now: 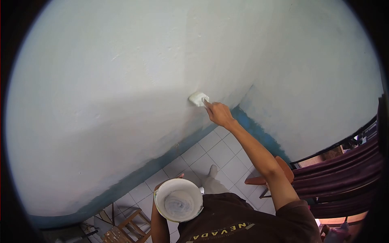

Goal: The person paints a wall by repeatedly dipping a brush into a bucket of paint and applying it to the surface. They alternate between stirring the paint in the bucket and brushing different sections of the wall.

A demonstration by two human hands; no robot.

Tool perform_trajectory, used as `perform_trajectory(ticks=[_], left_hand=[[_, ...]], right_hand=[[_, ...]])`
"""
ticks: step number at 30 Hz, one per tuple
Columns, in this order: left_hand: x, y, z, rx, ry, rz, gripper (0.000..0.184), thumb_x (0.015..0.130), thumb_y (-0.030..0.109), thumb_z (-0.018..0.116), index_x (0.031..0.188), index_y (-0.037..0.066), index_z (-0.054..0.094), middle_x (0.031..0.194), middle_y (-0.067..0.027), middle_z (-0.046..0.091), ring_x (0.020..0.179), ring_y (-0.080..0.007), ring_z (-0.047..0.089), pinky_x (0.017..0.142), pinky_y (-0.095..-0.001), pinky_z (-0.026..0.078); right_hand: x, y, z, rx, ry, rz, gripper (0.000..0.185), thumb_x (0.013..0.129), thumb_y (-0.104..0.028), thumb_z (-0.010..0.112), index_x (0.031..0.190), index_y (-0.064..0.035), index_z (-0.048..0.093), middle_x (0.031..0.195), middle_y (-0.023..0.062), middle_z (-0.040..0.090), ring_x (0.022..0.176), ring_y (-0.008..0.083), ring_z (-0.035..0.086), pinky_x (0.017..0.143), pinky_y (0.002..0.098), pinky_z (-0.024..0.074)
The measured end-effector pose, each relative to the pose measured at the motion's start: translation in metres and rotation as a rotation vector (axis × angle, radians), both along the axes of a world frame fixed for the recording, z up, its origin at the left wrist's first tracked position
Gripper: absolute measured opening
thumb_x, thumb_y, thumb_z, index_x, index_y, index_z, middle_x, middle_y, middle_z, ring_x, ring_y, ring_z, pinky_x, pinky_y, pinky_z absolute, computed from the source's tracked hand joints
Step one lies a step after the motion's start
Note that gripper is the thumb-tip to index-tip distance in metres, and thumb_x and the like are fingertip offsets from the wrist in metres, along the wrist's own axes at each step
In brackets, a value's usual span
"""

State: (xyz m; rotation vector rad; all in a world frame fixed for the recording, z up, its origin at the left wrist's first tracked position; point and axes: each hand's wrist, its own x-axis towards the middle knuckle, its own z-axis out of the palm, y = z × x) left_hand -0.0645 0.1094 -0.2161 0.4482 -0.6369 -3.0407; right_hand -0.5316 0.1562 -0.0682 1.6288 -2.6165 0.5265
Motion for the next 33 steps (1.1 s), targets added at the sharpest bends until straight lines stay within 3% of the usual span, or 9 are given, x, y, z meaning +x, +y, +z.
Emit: perform_trajectory(ticks=[4,9,10,11,21,23,27,31,33], left_hand=[[-0.03,0.011,0.059,-0.116,-0.122,0.051,0.052,0.102,0.035,0.054,0.137,-0.003,0.058,0.14,-0.0133,0.061,0.112,-0.0275,0.068,0.104,-0.048,0.052],[-0.057,0.021,0.129,0.023,-0.142,0.104,0.047,0.099,0.029,0.058,0.13,-0.005,0.062,0.133,-0.0138,0.066,0.11,-0.0267,0.069,0.099,-0.0453,0.055],[-0.062,0.02,0.128,-0.297,-0.148,0.068,0.037,0.097,0.019,0.059,0.125,-0.004,0.067,0.122,-0.0119,0.071,0.101,-0.0213,0.071,0.09,-0.0389,0.058],[-0.067,0.019,0.129,-0.611,-0.15,0.027,0.029,0.096,0.009,0.06,0.12,-0.002,0.072,0.112,-0.0099,0.075,0.093,-0.0159,0.073,0.081,-0.0325,0.06],[-0.074,0.018,0.147,-0.643,-0.174,-0.129,0.03,0.093,0.01,0.064,0.118,-0.004,0.072,0.12,-0.0135,0.072,0.097,-0.0182,0.071,0.082,-0.0342,0.06],[-0.074,0.019,0.148,-0.634,-0.172,-0.132,0.029,0.093,0.01,0.064,0.117,-0.004,0.072,0.121,-0.0145,0.072,0.099,-0.0193,0.071,0.082,-0.0349,0.06],[-0.073,0.021,0.15,-0.598,-0.176,-0.135,0.029,0.092,0.011,0.066,0.115,-0.005,0.073,0.124,-0.0164,0.07,0.101,-0.0214,0.071,0.083,-0.0365,0.06],[-0.071,0.023,0.15,-0.559,-0.182,-0.111,0.029,0.09,0.012,0.067,0.112,-0.006,0.073,0.127,-0.0184,0.069,0.103,-0.0236,0.071,0.084,-0.038,0.06],[-0.07,0.024,0.15,-0.535,-0.194,-0.1,0.029,0.09,0.012,0.068,0.111,-0.007,0.074,0.129,-0.0193,0.068,0.104,-0.0246,0.071,0.084,-0.0388,0.06]], right_hand=[[-0.016,0.011,0.061,-0.362,0.122,0.031,0.039,0.093,-0.012,0.064,0.132,-0.004,0.064,0.078,0.0183,0.065,0.07,0.0357,0.064,0.067,0.0469,0.052],[-0.025,-0.025,0.26,-0.797,0.308,-0.008,0.039,0.093,-0.019,0.066,0.131,-0.0089,0.067,0.082,0.0195,0.069,0.07,0.0373,0.065,0.063,0.0433,0.051],[-0.03,-0.038,0.265,-0.814,0.301,-0.007,0.039,0.093,-0.019,0.066,0.131,-0.0089,0.067,0.082,0.0195,0.069,0.07,0.0373,0.065,0.063,0.0433,0.051],[-0.033,-0.048,0.27,-0.817,0.297,0.009,0.037,0.094,-0.021,0.066,0.129,-0.0083,0.068,0.084,0.0202,0.069,0.071,0.0386,0.065,0.065,0.0438,0.0517],[0.04,-0.014,0.022,-0.598,0.195,-0.048,0.045,0.094,-0.015,0.064,0.138,-0.0085,0.06,0.074,0.0135,0.06,0.063,0.032,0.063,0.056,0.0428,0.0521],[0.053,0.002,0.001,-0.273,0.024,-0.089,0.046,0.095,-0.014,0.063,0.141,-0.0103,0.058,0.074,0.0161,0.06,0.068,0.0321,0.063,0.062,0.0446,0.051],[0.035,0.028,-0.001,-0.141,0.035,-0.01,0.043,0.096,-0.015,0.062,0.139,-0.0092,0.059,0.08,0.0182,0.064,0.071,0.0351,0.064,0.064,0.0451,0.0518],[0.006,0.024,0.09,-0.681,0.14,0.01,0.035,0.094,-0.013,0.066,0.129,-0.0072,0.067,0.078,0.0198,0.065,0.066,0.0373,0.063,0.064,0.0437,0.051],[0.009,0.019,0.149,-0.732,0.158,-0.031,0.033,0.094,-0.011,0.067,0.126,-0.0062,0.069,0.072,0.0181,0.061,0.061,0.0338,0.06,0.063,0.042,0.0504]])
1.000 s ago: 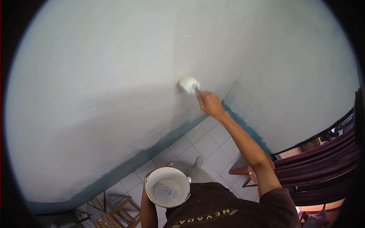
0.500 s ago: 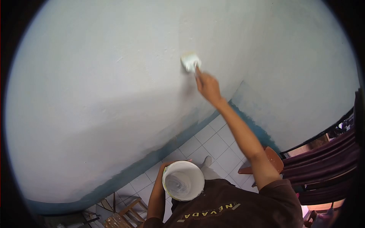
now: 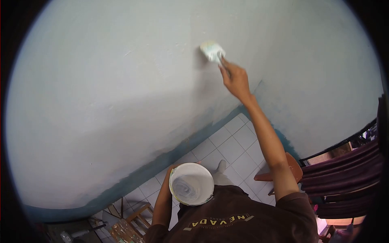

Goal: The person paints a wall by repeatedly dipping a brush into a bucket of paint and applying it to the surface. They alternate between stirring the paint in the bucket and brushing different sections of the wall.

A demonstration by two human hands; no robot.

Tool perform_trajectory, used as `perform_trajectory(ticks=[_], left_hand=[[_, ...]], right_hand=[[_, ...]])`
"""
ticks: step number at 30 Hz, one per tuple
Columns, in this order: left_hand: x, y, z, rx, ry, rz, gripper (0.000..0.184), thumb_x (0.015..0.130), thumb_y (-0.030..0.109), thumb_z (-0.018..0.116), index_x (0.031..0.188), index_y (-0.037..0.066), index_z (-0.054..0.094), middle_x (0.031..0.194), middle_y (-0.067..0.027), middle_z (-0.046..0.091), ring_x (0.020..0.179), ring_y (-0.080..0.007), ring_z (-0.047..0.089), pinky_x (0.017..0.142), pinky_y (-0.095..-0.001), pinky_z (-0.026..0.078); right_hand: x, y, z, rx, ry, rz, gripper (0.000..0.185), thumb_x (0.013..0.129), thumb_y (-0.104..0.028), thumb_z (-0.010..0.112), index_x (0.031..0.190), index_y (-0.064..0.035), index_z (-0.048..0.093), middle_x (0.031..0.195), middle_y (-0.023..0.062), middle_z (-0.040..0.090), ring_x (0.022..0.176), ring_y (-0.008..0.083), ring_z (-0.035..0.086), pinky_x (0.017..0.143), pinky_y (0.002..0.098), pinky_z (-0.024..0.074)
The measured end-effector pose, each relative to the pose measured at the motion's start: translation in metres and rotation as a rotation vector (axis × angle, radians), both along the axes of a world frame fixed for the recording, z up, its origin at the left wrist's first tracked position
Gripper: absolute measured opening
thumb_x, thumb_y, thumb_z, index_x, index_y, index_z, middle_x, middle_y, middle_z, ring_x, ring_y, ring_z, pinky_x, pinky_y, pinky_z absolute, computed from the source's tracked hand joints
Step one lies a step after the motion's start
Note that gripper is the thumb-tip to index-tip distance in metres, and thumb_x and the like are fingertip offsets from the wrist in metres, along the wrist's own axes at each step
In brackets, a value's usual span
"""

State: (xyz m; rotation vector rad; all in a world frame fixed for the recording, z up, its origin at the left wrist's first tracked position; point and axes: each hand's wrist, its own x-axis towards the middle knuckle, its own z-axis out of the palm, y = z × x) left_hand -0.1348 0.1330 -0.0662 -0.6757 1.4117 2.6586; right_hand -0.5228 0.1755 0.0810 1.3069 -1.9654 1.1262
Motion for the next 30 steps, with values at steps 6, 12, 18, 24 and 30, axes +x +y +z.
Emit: perform_trajectory(ticks=[6,12,18,24,30], left_hand=[[0.003,0.0,-0.007,-0.05,-0.031,0.071,0.029,0.09,0.011,0.068,0.111,-0.008,0.073,0.128,-0.0203,0.068,0.105,-0.0262,0.071,0.085,-0.0392,0.061],[0.0,0.001,-0.003,-0.144,0.01,0.034,0.026,0.09,0.007,0.066,0.111,-0.007,0.072,0.127,-0.0206,0.069,0.105,-0.0251,0.072,0.086,-0.038,0.061],[0.002,0.005,0.004,-0.203,0.058,0.022,0.027,0.09,0.012,0.068,0.11,-0.005,0.072,0.128,-0.0216,0.068,0.106,-0.0264,0.072,0.085,-0.0378,0.061],[0.007,0.007,-0.001,-0.145,0.142,0.082,0.027,0.088,0.014,0.07,0.108,-0.004,0.073,0.128,-0.0214,0.068,0.106,-0.0275,0.072,0.085,-0.0377,0.062],[-0.004,-0.001,0.007,-0.006,-0.143,-0.009,0.029,0.088,0.007,0.068,0.114,-0.005,0.073,0.126,-0.0147,0.07,0.105,-0.019,0.071,0.09,-0.0331,0.058]], right_hand=[[-0.001,-0.041,-0.096,-0.008,0.051,-0.012,0.046,0.095,-0.01,0.066,0.14,-0.0088,0.059,0.072,0.0136,0.057,0.059,0.0289,0.058,0.059,0.0405,0.0497],[0.029,-0.018,-0.229,0.33,-0.159,-0.039,0.044,0.094,-0.013,0.064,0.138,-0.0105,0.059,0.078,0.0151,0.064,0.069,0.0344,0.064,0.063,0.0463,0.0526],[0.023,0.027,-0.226,0.56,-0.237,0.009,0.038,0.095,-0.015,0.061,0.132,-0.0077,0.064,0.083,0.0177,0.068,0.077,0.037,0.067,0.07,0.0482,0.0535],[-0.026,-0.022,0.015,-0.158,0.129,0.029,0.035,0.094,-0.018,0.065,0.128,-0.0095,0.069,0.081,0.0172,0.067,0.073,0.0367,0.065,0.065,0.0458,0.0511],[-0.023,-0.086,0.023,-0.191,0.113,-0.035,0.037,0.094,-0.022,0.064,0.129,-0.0109,0.068,0.082,0.017,0.067,0.075,0.0375,0.065,0.07,0.0472,0.0537]])
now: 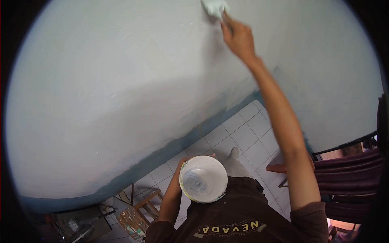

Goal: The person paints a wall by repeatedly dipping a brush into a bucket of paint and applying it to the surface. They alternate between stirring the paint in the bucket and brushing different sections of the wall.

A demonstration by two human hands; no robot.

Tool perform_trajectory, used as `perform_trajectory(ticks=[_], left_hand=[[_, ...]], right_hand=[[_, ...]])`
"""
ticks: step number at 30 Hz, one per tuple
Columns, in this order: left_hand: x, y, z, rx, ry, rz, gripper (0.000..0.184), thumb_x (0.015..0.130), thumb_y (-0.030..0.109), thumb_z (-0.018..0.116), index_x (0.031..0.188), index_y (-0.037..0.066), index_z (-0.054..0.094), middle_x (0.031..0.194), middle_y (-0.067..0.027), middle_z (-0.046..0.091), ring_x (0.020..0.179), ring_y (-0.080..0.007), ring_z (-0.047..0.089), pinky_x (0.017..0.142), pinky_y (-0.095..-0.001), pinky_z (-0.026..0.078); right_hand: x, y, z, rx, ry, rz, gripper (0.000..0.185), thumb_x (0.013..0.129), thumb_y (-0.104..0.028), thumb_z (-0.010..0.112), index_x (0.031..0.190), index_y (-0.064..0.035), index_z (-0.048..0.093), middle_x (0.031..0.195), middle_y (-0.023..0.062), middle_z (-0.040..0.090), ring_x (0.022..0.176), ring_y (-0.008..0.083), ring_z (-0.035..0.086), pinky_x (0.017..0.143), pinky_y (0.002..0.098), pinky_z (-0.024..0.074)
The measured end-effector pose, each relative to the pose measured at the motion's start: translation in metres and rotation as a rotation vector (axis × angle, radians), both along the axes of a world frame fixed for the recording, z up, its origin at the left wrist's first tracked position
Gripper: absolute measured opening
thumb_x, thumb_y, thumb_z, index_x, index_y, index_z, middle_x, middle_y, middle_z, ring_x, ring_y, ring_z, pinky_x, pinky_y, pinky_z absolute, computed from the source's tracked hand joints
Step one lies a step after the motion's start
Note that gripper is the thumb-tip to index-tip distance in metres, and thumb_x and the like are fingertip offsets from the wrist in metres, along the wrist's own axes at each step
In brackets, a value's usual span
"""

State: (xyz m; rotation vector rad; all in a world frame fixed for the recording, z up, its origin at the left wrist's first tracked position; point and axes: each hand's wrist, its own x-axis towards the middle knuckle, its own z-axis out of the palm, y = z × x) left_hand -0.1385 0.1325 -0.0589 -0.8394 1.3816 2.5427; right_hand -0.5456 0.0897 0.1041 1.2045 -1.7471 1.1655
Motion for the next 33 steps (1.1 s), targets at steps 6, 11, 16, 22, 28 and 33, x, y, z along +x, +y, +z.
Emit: perform_trajectory(ticks=[6,11,16,22,28,33], left_hand=[[0.008,0.013,-0.003,-0.134,0.163,0.17,0.027,0.088,0.007,0.067,0.111,-0.005,0.072,0.125,-0.0183,0.07,0.105,-0.0244,0.072,0.087,-0.0359,0.061],[0.024,0.004,-0.051,-0.067,0.247,0.063,0.045,0.094,0.022,0.063,0.129,-0.006,0.063,0.145,-0.02,0.055,0.126,-0.0265,0.06,0.1,-0.0415,0.055],[0.04,0.001,-0.072,0.206,0.373,0.1,0.065,0.099,0.042,0.057,0.145,-0.003,0.048,0.159,-0.0175,0.038,0.142,-0.0285,0.045,0.111,-0.0448,0.047],[0.032,0.011,-0.076,0.367,0.371,0.268,0.073,0.098,0.046,0.06,0.151,0.001,0.041,0.154,-0.0138,0.046,0.131,-0.0227,0.056,0.106,-0.0404,0.051],[-0.023,0.028,-0.056,0.3,0.2,0.225,0.059,0.099,0.041,0.06,0.142,0.001,0.055,0.139,-0.0125,0.061,0.118,-0.0189,0.064,0.101,-0.0374,0.054],[-0.016,0.035,-0.097,-0.096,0.085,0.227,0.064,0.1,0.045,0.055,0.143,-0.003,0.052,0.142,-0.0155,0.059,0.12,-0.0229,0.064,0.099,-0.0394,0.056]], right_hand=[[0.043,0.025,-0.22,0.289,-0.187,-0.016,0.051,0.093,-0.013,0.065,0.143,-0.0135,0.056,0.077,0.0142,0.061,0.064,0.0328,0.063,0.058,0.0441,0.0538],[0.063,0.092,-0.31,0.758,-0.409,0.102,0.04,0.097,-0.017,0.057,0.136,-0.0052,0.058,0.078,0.0209,0.067,0.071,0.0389,0.067,0.063,0.0514,0.0543],[0.056,0.126,-0.264,0.648,-0.514,0.198,0.032,0.101,-0.016,0.052,0.125,0.0043,0.056,0.078,0.0243,0.067,0.067,0.0415,0.067,0.062,0.0522,0.0535],[0.062,0.077,-0.115,0.192,-0.291,0.115,0.025,0.101,-0.01,0.054,0.121,0.0054,0.052,0.071,0.0217,0.064,0.06,0.0374,0.066,0.051,0.0443,0.0513],[0.061,0.049,-0.241,0.54,-0.457,0.113,0.033,0.101,-0.014,0.052,0.122,0.0117,0.05,0.081,0.0266,0.068,0.062,0.0403,0.068,0.056,0.0477,0.0565],[0.062,0.086,-0.348,0.922,-0.646,0.188,0.035,0.101,-0.018,0.053,0.12,0.0114,0.05,0.081,0.0275,0.069,0.065,0.0441,0.069,0.059,0.0521,0.0563]])
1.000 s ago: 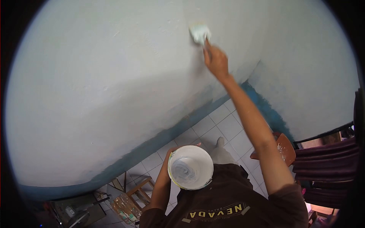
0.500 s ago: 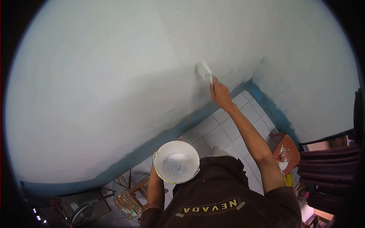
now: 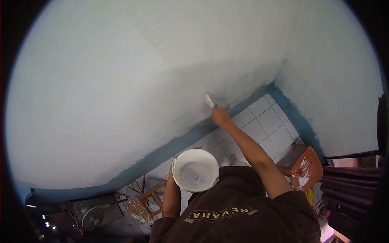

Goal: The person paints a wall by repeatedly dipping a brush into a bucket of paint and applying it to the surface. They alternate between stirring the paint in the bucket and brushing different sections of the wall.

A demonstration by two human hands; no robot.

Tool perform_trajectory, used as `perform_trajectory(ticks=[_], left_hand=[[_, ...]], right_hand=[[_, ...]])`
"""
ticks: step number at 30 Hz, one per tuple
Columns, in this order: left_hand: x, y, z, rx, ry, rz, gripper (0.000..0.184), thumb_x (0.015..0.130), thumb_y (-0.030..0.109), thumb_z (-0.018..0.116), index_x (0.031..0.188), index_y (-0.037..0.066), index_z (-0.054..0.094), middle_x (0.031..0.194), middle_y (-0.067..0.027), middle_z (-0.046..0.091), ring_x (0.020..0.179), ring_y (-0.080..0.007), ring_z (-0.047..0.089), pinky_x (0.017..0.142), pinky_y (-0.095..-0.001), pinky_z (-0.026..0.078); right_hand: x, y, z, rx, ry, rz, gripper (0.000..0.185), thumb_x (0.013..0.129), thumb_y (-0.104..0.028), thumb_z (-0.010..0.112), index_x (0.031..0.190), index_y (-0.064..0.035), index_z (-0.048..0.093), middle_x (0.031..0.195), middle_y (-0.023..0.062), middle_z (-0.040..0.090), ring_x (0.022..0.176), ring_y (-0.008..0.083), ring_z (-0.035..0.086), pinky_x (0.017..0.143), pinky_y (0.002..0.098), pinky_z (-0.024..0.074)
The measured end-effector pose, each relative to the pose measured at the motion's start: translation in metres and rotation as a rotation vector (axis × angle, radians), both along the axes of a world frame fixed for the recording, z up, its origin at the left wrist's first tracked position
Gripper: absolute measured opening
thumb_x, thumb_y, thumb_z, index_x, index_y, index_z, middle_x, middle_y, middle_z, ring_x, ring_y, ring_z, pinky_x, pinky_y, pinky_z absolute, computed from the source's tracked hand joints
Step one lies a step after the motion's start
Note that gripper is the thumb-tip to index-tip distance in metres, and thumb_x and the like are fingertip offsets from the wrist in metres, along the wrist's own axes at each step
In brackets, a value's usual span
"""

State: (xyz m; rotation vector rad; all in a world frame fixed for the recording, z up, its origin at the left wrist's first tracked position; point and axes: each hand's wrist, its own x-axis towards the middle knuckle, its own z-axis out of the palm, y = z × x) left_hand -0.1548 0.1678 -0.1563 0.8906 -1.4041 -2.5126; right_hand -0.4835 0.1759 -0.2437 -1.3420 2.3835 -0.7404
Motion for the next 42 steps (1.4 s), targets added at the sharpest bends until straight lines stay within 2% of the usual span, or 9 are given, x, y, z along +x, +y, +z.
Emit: perform_trajectory(ticks=[7,10,14,21,29,31,33,38,42], left_hand=[[-0.01,0.01,0.002,0.112,0.034,0.046,0.069,0.098,0.048,0.056,0.144,-0.003,0.051,0.143,-0.0159,0.057,0.12,-0.0237,0.064,0.099,-0.0396,0.056],[-0.014,0.003,0.011,0.155,0.061,0.056,0.071,0.098,0.05,0.056,0.144,-0.004,0.05,0.144,-0.0161,0.057,0.12,-0.024,0.064,0.099,-0.0396,0.056],[-0.041,-0.021,0.028,0.208,0.1,0.036,0.074,0.097,0.053,0.056,0.145,-0.004,0.049,0.145,-0.0164,0.056,0.12,-0.0246,0.064,0.099,-0.0398,0.056],[-0.047,-0.028,0.022,0.205,0.074,-0.024,0.078,0.096,0.055,0.056,0.145,-0.005,0.048,0.147,-0.0167,0.053,0.122,-0.0252,0.063,0.1,-0.0403,0.055],[-0.046,-0.029,0.018,0.174,0.011,-0.077,0.082,0.094,0.058,0.056,0.146,-0.005,0.047,0.15,-0.0171,0.05,0.123,-0.026,0.062,0.101,-0.0412,0.055],[-0.044,-0.023,0.031,0.181,0.0,-0.076,0.083,0.094,0.059,0.056,0.146,-0.005,0.047,0.15,-0.0172,0.05,0.124,-0.0261,0.062,0.101,-0.0413,0.055],[-0.057,-0.01,0.055,0.469,-0.053,0.158,0.034,0.095,0.005,0.06,0.126,-0.008,0.065,0.125,-0.0169,0.07,0.099,-0.0218,0.072,0.082,-0.037,0.063],[-0.056,0.005,0.066,0.124,-0.15,0.087,0.037,0.095,0.011,0.064,0.129,-0.004,0.065,0.12,-0.0142,0.072,0.097,-0.0202,0.072,0.081,-0.0341,0.061],[-0.045,-0.005,0.025,0.155,-0.128,0.0,0.047,0.099,0.022,0.059,0.138,-0.003,0.056,0.129,-0.0149,0.067,0.106,-0.0224,0.07,0.088,-0.0354,0.059]], right_hand=[[-0.03,0.008,0.194,-0.611,0.108,-0.115,0.022,0.1,-0.016,0.058,0.107,0.0045,0.052,0.064,0.0193,0.064,0.057,0.0376,0.067,0.05,0.0466,0.0521],[-0.036,-0.003,0.255,-0.613,0.172,-0.042,0.025,0.099,-0.016,0.059,0.11,0.0051,0.052,0.063,0.0174,0.064,0.056,0.0367,0.067,0.05,0.045,0.0528],[-0.021,-0.032,0.172,-0.619,0.31,-0.102,0.03,0.098,-0.017,0.06,0.115,0.0076,0.055,0.066,0.0164,0.066,0.057,0.0334,0.068,0.05,0.0423,0.0549],[0.006,0.008,0.03,0.002,0.004,-0.027,0.026,0.099,-0.02,0.055,0.108,0.0041,0.056,0.072,0.0212,0.069,0.065,0.0385,0.071,0.061,0.0501,0.0565],[-0.01,0.0,0.207,-0.55,0.126,-0.099,0.02,0.1,-0.017,0.057,0.105,0.0025,0.054,0.058,0.0154,0.062,0.05,0.0353,0.064,0.046,0.0442,0.0499],[-0.002,-0.02,0.199,-0.55,0.18,-0.041,0.022,0.1,-0.016,0.058,0.107,0.0034,0.054,0.06,0.0157,0.064,0.052,0.0353,0.066,0.048,0.0445,0.0522],[0.006,-0.032,0.143,-0.468,0.191,-0.037,0.022,0.099,-0.016,0.058,0.108,0.0037,0.055,0.061,0.0152,0.065,0.053,0.0344,0.067,0.048,0.043,0.0534],[0.019,-0.016,0.025,-0.017,0.001,-0.001,0.03,0.101,-0.022,0.055,0.11,0.0067,0.057,0.071,0.0213,0.068,0.072,0.0379,0.072,0.065,0.0487,0.0576],[0.018,0.036,0.045,0.093,-0.253,0.037,0.037,0.105,-0.03,0.051,0.107,0.0042,0.063,0.086,0.0258,0.071,0.085,0.0424,0.07,0.075,0.0525,0.0538]])
